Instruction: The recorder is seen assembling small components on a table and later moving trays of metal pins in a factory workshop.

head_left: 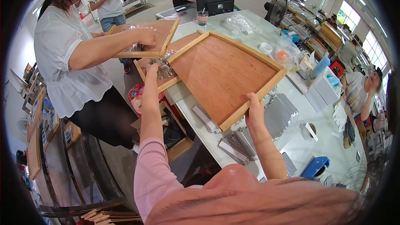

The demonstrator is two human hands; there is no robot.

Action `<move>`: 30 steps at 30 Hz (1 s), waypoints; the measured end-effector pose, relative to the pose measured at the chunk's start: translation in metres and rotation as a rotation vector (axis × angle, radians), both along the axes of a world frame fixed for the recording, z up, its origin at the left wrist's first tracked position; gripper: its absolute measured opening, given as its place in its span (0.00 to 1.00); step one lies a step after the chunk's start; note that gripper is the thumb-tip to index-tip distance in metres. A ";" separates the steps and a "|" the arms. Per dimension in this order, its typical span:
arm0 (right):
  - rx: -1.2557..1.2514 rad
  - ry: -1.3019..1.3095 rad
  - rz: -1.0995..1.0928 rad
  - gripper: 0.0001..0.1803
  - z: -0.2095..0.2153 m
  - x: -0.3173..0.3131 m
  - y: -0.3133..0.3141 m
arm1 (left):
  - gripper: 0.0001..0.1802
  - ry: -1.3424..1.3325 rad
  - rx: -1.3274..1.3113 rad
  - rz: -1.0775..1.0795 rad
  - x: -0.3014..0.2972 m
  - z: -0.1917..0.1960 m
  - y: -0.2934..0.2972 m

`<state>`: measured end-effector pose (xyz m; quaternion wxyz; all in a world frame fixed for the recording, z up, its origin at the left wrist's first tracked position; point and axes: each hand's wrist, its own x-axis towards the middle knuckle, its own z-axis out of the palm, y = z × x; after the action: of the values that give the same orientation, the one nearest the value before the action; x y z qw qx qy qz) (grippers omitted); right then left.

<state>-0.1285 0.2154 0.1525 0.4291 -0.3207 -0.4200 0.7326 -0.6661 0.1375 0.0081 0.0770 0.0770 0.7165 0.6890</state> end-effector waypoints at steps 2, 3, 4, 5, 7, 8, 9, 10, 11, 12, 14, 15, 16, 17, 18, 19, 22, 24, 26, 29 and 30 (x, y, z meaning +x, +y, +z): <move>-0.005 -0.030 -0.014 0.16 -0.004 0.001 0.003 | 0.23 -0.045 0.016 -0.016 0.016 0.007 0.002; -0.004 -0.036 -0.024 0.16 -0.004 0.002 0.003 | 0.21 -0.079 0.031 -0.019 0.025 0.011 0.001; -0.015 -0.049 -0.037 0.16 -0.002 0.003 0.003 | 0.24 -0.039 0.090 -0.044 0.035 0.015 0.000; -0.027 -0.063 -0.052 0.16 -0.001 0.005 0.003 | 0.24 -0.046 0.093 -0.052 0.044 0.018 0.000; -0.013 -0.058 -0.099 0.16 -0.007 0.016 0.013 | 0.27 -0.123 0.003 -0.035 0.073 0.029 0.020; -0.002 -0.031 -0.095 0.16 -0.007 0.016 0.013 | 0.29 -0.140 -0.022 -0.010 0.070 0.032 0.018; -0.001 -0.001 -0.018 0.16 0.002 0.002 0.001 | 0.27 -0.173 0.118 -0.008 0.027 0.033 -0.029; -0.014 0.001 0.005 0.16 0.006 -0.003 -0.004 | 0.26 -0.215 0.257 -0.045 0.005 0.033 -0.055; -0.025 -0.023 -0.027 0.16 0.004 0.001 0.000 | 0.26 -0.227 0.257 -0.057 0.009 0.028 -0.044; -0.024 -0.035 -0.048 0.16 0.003 0.006 0.003 | 0.24 -0.274 0.315 -0.102 0.015 0.024 -0.028; -0.017 -0.029 -0.153 0.10 -0.001 0.019 0.011 | 0.17 -0.406 0.373 -0.199 0.043 0.017 0.017; -0.020 -0.013 -0.120 0.10 0.002 0.012 0.006 | 0.17 -0.384 0.376 -0.170 0.023 0.018 -0.001; -0.029 0.028 -0.063 0.10 0.010 0.000 -0.006 | 0.16 -0.424 0.437 -0.173 -0.016 0.026 -0.045; -0.035 0.059 -0.030 0.09 0.016 -0.007 -0.014 | 0.15 -0.476 0.499 -0.201 -0.036 0.038 -0.077; -0.032 0.040 -0.059 0.09 0.010 -0.001 -0.008 | 0.15 -0.502 0.496 -0.226 -0.029 0.025 -0.054; -0.030 0.026 -0.088 0.09 0.006 0.005 -0.003 | 0.14 -0.549 0.523 -0.230 -0.016 0.021 -0.034; -0.033 0.022 -0.104 0.08 0.002 0.011 -0.001 | 0.12 -0.609 0.566 -0.251 -0.004 0.024 -0.021; -0.037 0.031 -0.096 0.08 0.002 0.011 -0.003 | 0.12 -0.623 0.583 -0.274 -0.001 0.028 -0.024; -0.091 0.061 -0.104 0.08 0.000 0.009 -0.006 | 0.14 -0.639 0.586 -0.324 0.005 0.030 -0.024; -0.139 0.108 -0.008 0.08 -0.015 -0.002 -0.012 | 0.15 -0.460 0.700 -0.285 0.000 0.046 -0.051; -0.138 0.096 -0.021 0.08 -0.022 -0.002 -0.011 | 0.15 -0.476 0.701 -0.294 0.014 0.049 -0.042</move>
<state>-0.1301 0.2049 0.1310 0.4336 -0.3182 -0.3441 0.7697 -0.6518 0.0952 0.0570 0.3061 0.0385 0.3836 0.8704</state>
